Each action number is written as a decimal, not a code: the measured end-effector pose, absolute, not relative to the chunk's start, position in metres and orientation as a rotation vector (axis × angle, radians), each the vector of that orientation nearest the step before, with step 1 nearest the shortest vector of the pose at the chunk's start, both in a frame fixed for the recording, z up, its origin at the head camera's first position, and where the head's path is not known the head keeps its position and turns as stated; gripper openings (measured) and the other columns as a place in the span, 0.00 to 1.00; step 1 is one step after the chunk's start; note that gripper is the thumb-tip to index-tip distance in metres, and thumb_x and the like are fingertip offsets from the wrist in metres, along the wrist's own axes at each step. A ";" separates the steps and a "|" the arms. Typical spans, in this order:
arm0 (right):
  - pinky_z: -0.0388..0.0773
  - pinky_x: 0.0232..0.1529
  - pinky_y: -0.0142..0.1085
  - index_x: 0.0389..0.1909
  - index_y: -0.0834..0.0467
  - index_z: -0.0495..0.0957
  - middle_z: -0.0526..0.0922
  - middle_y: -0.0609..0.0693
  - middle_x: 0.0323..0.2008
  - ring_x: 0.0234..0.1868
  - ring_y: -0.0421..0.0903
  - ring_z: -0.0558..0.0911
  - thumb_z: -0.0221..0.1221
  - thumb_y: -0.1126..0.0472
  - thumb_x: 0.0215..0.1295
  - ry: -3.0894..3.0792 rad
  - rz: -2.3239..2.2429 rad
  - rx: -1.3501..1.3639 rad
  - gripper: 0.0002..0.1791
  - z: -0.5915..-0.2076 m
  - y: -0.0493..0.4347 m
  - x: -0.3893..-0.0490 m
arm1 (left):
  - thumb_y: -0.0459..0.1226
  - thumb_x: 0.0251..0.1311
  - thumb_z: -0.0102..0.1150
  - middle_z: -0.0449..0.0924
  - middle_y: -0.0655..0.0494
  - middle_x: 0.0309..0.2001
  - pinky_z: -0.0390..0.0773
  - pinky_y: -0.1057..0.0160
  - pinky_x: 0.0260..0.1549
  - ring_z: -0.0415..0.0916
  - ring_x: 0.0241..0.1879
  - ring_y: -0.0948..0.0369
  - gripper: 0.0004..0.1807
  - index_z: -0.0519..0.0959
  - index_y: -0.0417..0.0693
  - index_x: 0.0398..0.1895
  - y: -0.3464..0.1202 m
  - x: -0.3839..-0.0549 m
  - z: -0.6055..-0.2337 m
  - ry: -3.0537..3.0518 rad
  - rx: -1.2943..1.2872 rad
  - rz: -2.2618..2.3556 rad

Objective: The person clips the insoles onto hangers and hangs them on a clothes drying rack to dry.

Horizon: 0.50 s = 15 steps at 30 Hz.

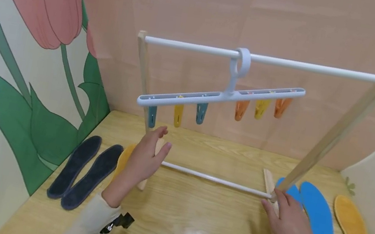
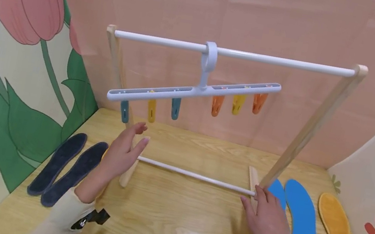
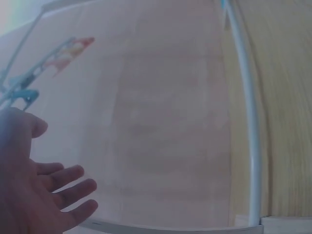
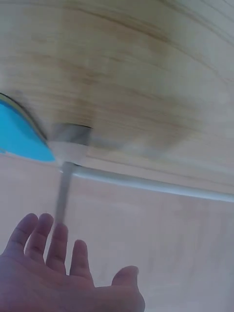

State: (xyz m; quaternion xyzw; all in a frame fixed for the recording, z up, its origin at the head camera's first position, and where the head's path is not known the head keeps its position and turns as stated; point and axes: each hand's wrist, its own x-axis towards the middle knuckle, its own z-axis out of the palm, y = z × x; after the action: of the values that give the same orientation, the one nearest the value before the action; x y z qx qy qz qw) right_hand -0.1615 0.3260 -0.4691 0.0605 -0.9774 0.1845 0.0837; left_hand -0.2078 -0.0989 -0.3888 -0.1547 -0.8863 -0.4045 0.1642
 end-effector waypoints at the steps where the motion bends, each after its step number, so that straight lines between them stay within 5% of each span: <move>1: 0.64 0.54 0.70 0.70 0.71 0.63 0.68 0.76 0.63 0.60 0.77 0.66 0.49 0.40 0.77 -2.905 0.549 0.172 0.39 -0.471 0.331 -0.162 | 0.48 0.76 0.50 0.73 0.46 0.67 0.71 0.43 0.64 0.71 0.66 0.48 0.31 0.62 0.43 0.75 -0.101 -0.208 -0.386 -2.494 -0.443 -1.189; 15: 0.64 0.52 0.74 0.68 0.76 0.62 0.64 0.82 0.61 0.58 0.82 0.63 0.42 0.37 0.78 -3.060 0.545 0.060 0.44 -0.482 0.376 -0.169 | 0.43 0.73 0.56 0.75 0.44 0.62 0.70 0.45 0.65 0.72 0.63 0.48 0.27 0.66 0.42 0.70 -0.117 -0.211 -0.362 -2.282 -0.511 -1.325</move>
State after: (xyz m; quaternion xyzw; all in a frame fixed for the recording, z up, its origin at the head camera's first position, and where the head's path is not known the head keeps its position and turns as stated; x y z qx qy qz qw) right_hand -0.1693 0.3763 -0.4823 0.0192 -0.9842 0.1751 0.0163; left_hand -0.2107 -0.1172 -0.3622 -0.1853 -0.8274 -0.4802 0.2249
